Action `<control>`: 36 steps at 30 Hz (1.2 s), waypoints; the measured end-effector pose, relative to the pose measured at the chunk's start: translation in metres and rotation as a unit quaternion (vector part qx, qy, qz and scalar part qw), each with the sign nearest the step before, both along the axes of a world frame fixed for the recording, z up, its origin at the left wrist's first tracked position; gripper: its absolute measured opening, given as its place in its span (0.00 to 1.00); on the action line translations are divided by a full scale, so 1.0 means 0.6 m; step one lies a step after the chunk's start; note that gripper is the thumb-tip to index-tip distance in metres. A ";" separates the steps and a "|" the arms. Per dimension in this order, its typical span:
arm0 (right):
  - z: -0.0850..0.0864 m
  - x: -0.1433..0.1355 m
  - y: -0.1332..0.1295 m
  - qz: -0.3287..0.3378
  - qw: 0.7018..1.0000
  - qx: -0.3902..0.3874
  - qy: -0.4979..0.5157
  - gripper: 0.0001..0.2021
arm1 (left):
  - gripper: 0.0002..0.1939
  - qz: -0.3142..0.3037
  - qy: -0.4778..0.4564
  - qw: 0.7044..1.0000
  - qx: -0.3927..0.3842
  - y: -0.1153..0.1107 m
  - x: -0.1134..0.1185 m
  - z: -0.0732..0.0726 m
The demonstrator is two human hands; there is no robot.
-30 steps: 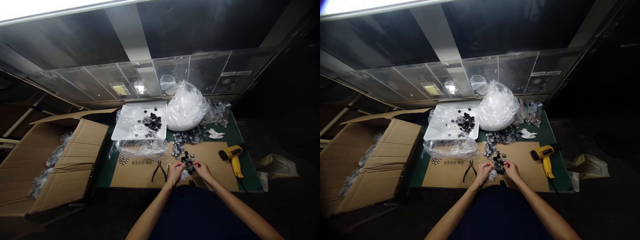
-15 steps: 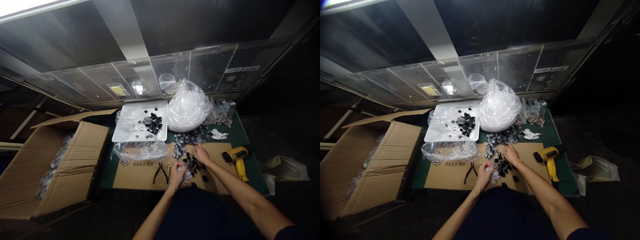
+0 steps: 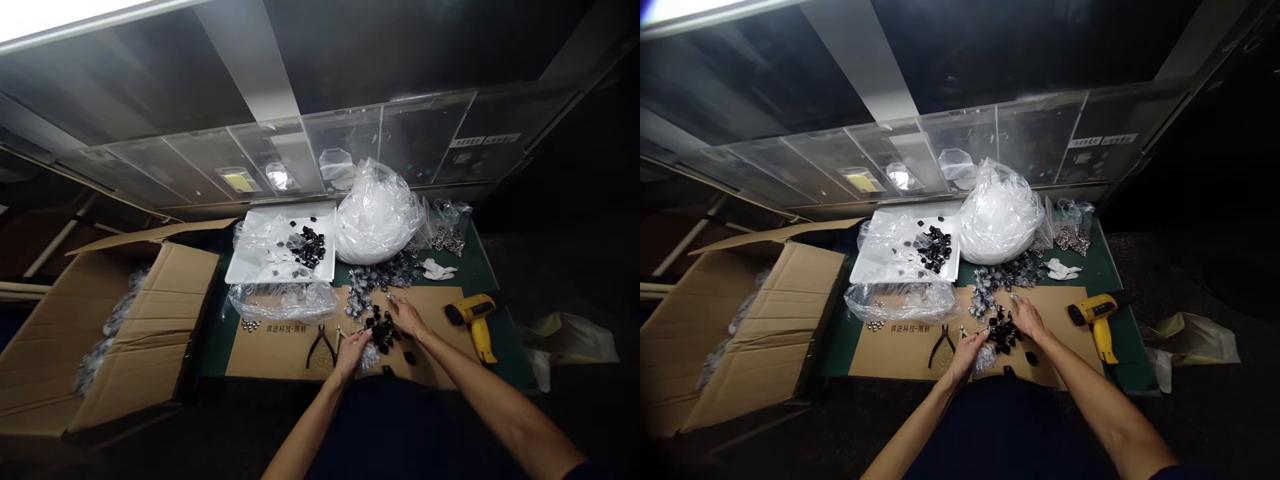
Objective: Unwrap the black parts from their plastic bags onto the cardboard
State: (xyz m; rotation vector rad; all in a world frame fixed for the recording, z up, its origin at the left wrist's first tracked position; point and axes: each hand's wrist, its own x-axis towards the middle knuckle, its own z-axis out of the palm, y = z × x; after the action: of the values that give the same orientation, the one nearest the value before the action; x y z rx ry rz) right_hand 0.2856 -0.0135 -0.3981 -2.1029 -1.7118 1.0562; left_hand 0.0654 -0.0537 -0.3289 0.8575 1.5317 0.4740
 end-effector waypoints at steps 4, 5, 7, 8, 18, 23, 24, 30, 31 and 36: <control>0.053 -0.031 -0.045 -0.021 0.987 0.052 0.153 0.10 | 0.25 0.039 -0.041 0.998 0.025 0.002 0.008 -0.010; 0.069 -0.040 -0.057 -0.016 0.980 0.057 0.192 0.10 | 0.28 0.049 -0.054 0.997 0.025 0.002 0.008 -0.013; 0.097 -0.056 -0.079 -0.001 0.966 0.057 0.251 0.10 | 0.32 0.055 -0.083 0.995 0.013 0.001 0.008 -0.022; 0.108 -0.062 -0.089 0.003 0.962 0.055 0.269 0.10 | 0.32 0.051 -0.093 0.994 0.008 0.000 0.007 -0.026; 0.116 -0.067 -0.111 -0.018 0.963 0.034 0.268 0.11 | 0.24 0.019 -0.099 0.995 -0.025 -0.016 -0.018 -0.050; 0.101 -0.074 -0.118 -0.042 0.965 0.049 0.253 0.09 | 0.20 0.010 -0.038 0.999 0.024 -0.016 -0.022 -0.065; 0.097 -0.076 -0.120 -0.055 0.966 0.051 0.247 0.09 | 0.19 0.006 -0.024 0.999 0.039 -0.016 -0.021 -0.068; 0.072 -0.083 -0.137 -0.093 0.966 0.046 0.237 0.10 | 0.14 -0.021 0.029 0.996 0.077 -0.015 -0.015 -0.061; 0.069 -0.082 -0.139 -0.094 0.967 0.044 0.235 0.10 | 0.14 -0.019 0.029 0.996 0.081 -0.015 -0.013 -0.057; 0.061 -0.075 -0.135 -0.080 0.977 0.019 0.195 0.10 | 0.14 0.016 0.012 0.997 0.077 -0.014 -0.012 -0.039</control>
State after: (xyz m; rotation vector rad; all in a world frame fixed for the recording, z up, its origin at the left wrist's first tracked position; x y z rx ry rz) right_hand 0.2406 -0.0946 -0.3616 -1.8216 -1.3420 1.2725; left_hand 0.0584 -0.0624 -0.3523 0.9612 1.5471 0.6140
